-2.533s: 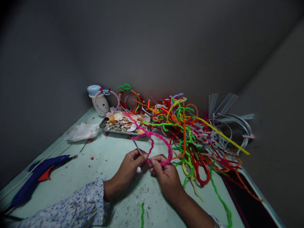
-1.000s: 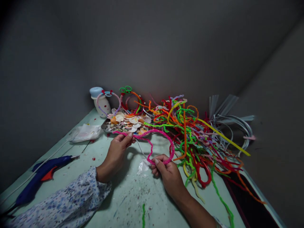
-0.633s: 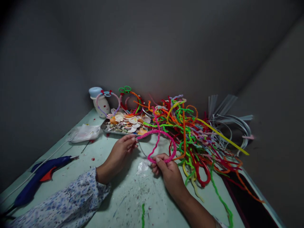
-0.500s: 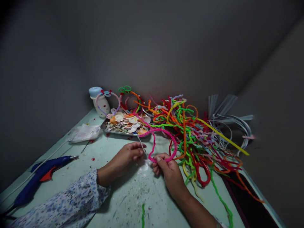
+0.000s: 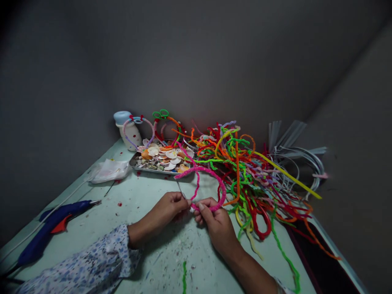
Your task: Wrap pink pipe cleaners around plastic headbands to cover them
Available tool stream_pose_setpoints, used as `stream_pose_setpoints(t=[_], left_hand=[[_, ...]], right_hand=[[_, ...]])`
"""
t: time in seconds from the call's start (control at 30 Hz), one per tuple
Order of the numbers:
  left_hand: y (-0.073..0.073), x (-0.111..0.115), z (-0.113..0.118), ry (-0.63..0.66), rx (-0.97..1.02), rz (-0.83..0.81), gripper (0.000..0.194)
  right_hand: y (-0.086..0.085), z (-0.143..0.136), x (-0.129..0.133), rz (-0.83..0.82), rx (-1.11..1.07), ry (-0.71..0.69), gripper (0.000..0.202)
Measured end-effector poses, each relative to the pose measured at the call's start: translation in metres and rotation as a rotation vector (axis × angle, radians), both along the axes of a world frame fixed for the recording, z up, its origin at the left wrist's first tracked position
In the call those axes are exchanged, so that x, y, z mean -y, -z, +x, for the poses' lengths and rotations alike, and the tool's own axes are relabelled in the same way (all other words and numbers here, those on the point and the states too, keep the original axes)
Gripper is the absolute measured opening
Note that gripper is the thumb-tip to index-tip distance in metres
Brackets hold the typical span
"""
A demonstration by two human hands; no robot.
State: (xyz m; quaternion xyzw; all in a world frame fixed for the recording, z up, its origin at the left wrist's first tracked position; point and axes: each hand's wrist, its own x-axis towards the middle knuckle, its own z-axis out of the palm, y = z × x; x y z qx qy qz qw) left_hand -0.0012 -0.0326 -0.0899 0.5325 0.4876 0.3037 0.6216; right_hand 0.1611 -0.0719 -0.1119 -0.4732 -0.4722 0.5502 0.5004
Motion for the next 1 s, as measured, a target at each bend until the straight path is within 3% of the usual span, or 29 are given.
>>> stream_pose_setpoints(t=[0.5, 0.7, 0.83, 1.0], left_hand=[[-0.007, 0.006, 0.005, -0.102, 0.021, 0.047, 0.017], [0.001, 0.005, 0.005, -0.075, 0.081, 0.077, 0.021], [-0.002, 0.005, 0.0, -0.044, 0.198, 0.213, 0.019], [-0.006, 0.003, -0.006, 0.075, 0.264, 0.209, 0.023]], right_hand=[[0.004, -0.003, 0.005, 0.062, 0.121, -0.046, 0.031], [0.0, -0.001, 0.0, -0.017, -0.053, 0.026, 0.029], [0.001, 0.002, -0.003, -0.062, -0.199, 0.047, 0.024], [-0.001, 0.003, -0.002, -0.107, -0.298, 0.019, 0.022]])
